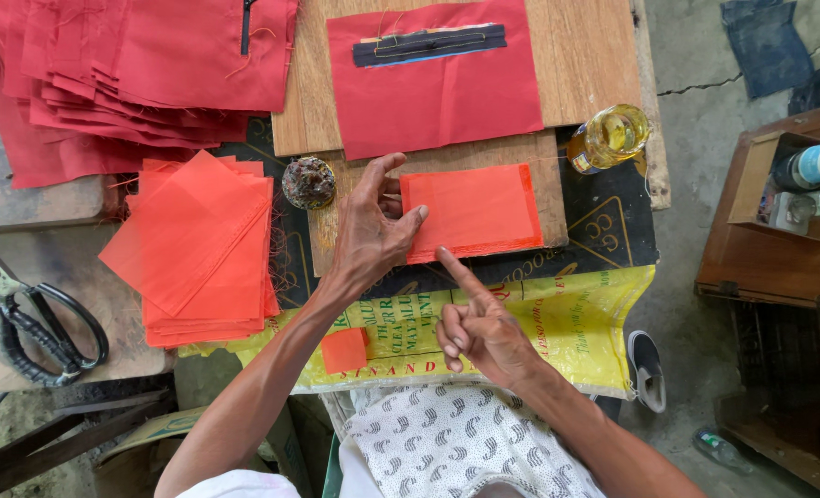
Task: The person assembles small fabric pouches by hand. They place a small orange fabric piece onto a larger red fabric piece with a zipper, smooth it down, and then fold the red fabric over the orange piece to enclose it.
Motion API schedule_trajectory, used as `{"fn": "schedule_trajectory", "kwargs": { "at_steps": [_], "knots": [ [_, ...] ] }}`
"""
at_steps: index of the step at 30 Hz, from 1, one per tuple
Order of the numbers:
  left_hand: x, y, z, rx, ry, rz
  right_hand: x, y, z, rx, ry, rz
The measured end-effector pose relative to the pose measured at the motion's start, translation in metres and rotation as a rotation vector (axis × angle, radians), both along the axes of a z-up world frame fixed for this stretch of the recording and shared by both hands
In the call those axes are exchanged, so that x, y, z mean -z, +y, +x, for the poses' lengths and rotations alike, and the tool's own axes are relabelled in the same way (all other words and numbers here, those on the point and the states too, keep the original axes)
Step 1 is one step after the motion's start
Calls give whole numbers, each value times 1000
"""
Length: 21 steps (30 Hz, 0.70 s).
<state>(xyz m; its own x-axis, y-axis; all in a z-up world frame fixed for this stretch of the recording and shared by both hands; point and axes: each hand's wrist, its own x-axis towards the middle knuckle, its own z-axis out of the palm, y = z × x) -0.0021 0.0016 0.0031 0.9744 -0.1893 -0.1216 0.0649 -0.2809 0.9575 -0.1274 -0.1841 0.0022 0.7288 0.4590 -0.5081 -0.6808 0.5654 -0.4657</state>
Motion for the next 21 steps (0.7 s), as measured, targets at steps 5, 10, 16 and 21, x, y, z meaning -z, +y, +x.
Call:
{"fn": "schedule_trajectory", "kwargs": {
  "at_steps": [5,10,16,21],
  "knots": [
    [2,-1,1,13,-15,12,-13,-25,2,51,-46,-210],
    [2,-2,2,15,25,17,-43,-54,8,-380,-616,-1525],
    [6,-4,-2,-4,73,-48,-56,-41,38,56,-861,-1327],
    [22,-3,-1,-57,152,-293,-35,-8,57,120,-721,-1159]
  ]
}}
